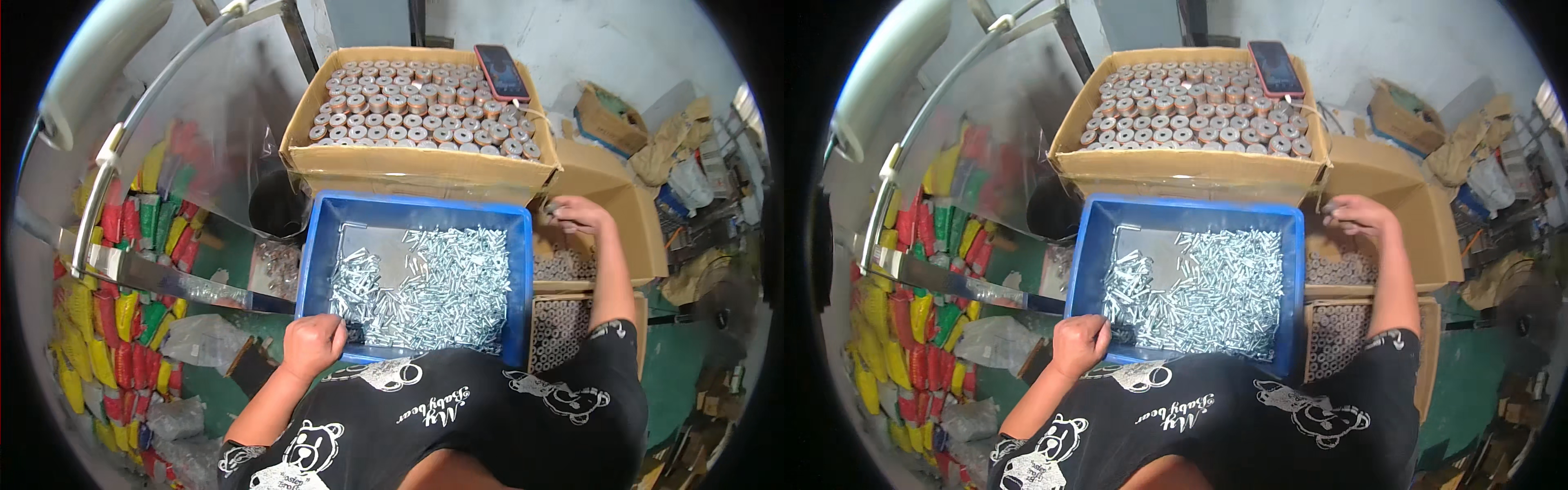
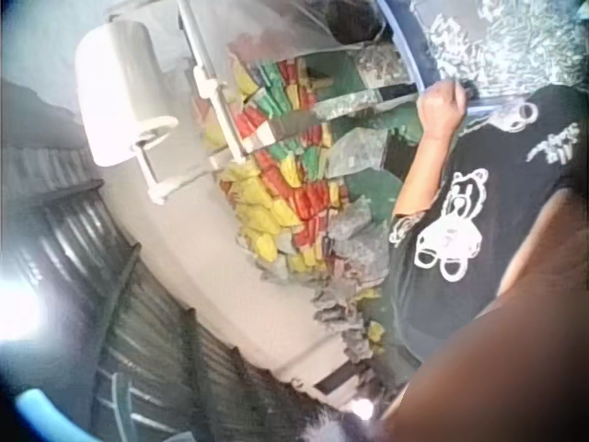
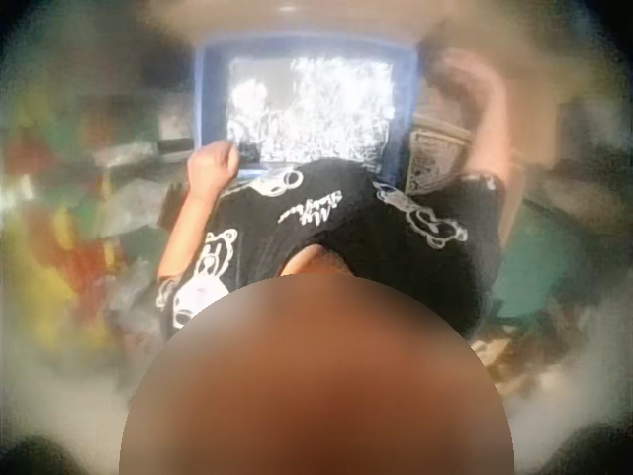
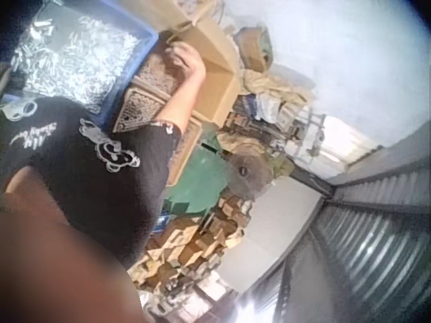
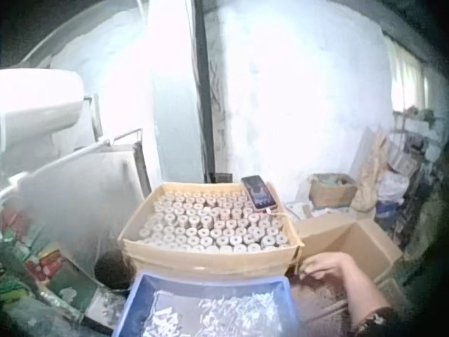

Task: The person sorts small metal parts by hand, transferring them from a blue tray into individual cardboard boxes.

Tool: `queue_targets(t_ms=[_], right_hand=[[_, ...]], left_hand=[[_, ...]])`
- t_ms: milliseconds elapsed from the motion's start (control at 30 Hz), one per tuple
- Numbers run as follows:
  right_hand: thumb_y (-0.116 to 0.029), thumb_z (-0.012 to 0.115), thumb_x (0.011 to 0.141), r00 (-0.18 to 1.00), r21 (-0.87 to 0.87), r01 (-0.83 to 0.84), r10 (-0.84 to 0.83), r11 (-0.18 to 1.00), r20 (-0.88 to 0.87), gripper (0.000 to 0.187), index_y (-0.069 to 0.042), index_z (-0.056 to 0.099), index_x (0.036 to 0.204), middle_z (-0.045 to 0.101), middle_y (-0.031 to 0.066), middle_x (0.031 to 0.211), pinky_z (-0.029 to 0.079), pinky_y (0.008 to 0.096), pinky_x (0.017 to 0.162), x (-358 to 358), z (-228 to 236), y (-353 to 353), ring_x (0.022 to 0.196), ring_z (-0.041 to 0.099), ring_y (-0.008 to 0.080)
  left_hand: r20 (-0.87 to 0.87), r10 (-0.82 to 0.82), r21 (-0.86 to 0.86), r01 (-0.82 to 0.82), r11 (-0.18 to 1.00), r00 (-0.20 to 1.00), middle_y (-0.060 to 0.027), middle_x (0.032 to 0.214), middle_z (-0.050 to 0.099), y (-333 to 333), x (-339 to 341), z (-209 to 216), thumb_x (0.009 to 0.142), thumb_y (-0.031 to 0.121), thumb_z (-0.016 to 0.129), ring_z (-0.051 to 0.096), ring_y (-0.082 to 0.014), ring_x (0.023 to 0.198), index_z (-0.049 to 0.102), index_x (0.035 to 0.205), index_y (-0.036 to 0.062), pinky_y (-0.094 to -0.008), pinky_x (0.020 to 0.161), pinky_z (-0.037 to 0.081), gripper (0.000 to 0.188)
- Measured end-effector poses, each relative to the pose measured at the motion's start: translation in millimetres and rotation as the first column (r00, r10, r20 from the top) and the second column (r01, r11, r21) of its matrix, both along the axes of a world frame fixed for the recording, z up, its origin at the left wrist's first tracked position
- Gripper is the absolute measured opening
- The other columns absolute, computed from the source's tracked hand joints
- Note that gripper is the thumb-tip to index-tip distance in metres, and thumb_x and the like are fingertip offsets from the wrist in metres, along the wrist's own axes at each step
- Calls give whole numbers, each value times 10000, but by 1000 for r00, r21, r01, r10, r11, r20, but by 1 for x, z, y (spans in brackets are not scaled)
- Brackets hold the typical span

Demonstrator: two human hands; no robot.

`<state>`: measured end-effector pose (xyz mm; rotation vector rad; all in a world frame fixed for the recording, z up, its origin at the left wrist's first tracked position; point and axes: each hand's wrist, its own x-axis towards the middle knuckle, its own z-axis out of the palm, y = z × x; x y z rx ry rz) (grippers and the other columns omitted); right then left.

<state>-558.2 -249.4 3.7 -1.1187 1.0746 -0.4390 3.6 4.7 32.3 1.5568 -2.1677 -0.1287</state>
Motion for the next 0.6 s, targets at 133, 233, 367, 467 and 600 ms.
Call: queue_targets(t_ms=[133, 233, 367, 467, 600], right_hand=[[-268, 655, 917, 985, -484, 42, -116, 874, -124, 294, -27, 657, 1085, 608, 18, 824, 342, 208, 469, 74, 147, 39, 548, 444, 27], [-296, 629, 940, 940, -873, -207, -158, 441, -303, 358, -9, 659, 1152, 702, 55, 978, 505, 272, 742, 208, 177, -6, 818, 632, 132], [-231, 595, 911, 448, -632, -617, -451, 469, -772, 461, -187, 518, 1363, 670, 169, 1177, 510, 473, 916, 307, 149, -83, 1092, 637, 344], [-256, 632, 902, 401, -614, -576, -468, 540, -787, 496, -166, 486, 1367, 661, 194, 1177, 513, 482, 904, 322, 111, -117, 1095, 635, 355], [-283, 665, 893, 418, -597, -662, -439, 452, -796, 533, -143, 467, 1369, 650, 261, 1137, 503, 480, 906, 322, 106, -123, 1074, 623, 403]], left_hand=[[-31, -15, 2, 15, 1000, 999, -133, 611, 572, -1, 1, -4, 817, 133, 655, 594, -329, 557, 570, 643, 57, -437, 514, 463, 208], [-68, -46, -12, 45, 999, 997, -136, 615, 582, 1, 8, -10, 819, 140, 651, 599, -337, 561, 560, 626, 58, -451, 517, 471, 229], [-120, -98, -31, 95, 995, 988, -139, 613, 592, -1, 7, -10, 828, 143, 636, 605, -344, 563, 563, 634, 55, -463, 523, 481, 226], [-178, -81, -14, 80, 997, 981, -137, 616, 588, 3, 9, -8, 834, 162, 632, 605, -356, 580, 569, 643, 58, -474, 542, 482, 227], [-228, -75, -44, 67, 997, 971, -144, 606, 583, 5, 13, -18, 813, 151, 637, 608, -357, 570, 554, 626, 61, -475, 546, 490, 224]])
